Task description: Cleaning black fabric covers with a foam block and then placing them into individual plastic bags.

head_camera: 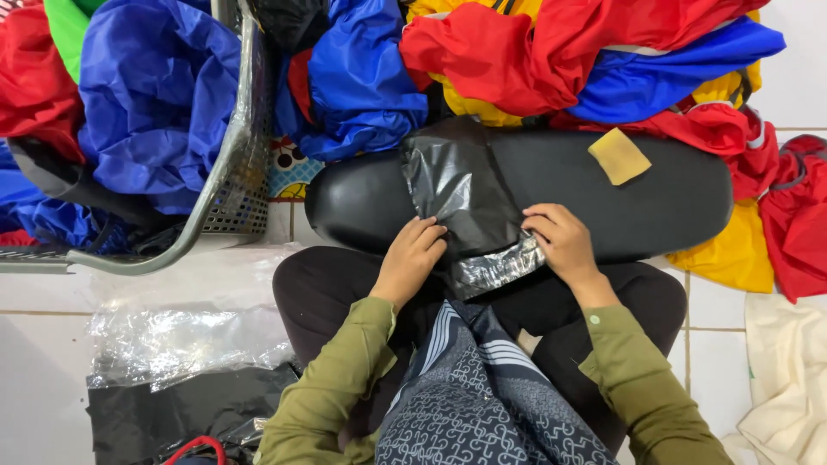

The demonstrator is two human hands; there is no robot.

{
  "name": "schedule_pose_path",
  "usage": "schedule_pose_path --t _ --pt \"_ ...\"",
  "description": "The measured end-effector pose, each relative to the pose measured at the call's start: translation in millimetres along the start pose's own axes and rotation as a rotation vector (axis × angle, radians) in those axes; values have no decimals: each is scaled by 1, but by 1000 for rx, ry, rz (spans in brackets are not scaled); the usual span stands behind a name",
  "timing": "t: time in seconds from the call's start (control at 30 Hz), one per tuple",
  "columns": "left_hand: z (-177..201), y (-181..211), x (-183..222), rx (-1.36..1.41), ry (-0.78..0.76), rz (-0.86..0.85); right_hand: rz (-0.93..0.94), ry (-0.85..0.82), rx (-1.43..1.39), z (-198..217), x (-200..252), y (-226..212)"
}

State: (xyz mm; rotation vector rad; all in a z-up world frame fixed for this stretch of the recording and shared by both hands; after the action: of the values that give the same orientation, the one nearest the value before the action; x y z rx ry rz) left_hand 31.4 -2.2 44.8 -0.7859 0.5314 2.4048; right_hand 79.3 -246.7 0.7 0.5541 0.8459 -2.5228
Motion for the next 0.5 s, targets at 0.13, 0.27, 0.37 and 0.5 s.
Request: schedule_pose_path --t 0.13,0.27,0.37,0.5 --pt "-1 1 0 5 -47 -6 164 -26 174 19 21 -12" --pt "2 10 -9 -71 -76 -72 323 20 240 27 19 -46" --pt "3 20 -22 -99 -179 -143 386 39 137 30 -12 -81" --pt "-20 12 -23 -98 -372 -172 493 -22 78 5 -24 -81"
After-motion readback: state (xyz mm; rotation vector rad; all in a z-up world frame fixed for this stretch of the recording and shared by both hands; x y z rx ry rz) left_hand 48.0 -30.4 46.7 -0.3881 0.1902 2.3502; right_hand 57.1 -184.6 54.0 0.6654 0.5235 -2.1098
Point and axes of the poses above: each hand's wrist, its own x-axis away from the middle knuckle, its own z-axis out of the back of the hand, y = z × x, the point moved 9 cm from there along -x, towards the middle knuckle, and after that the axes turned 12 degrees about y, right-handed, at the moved point
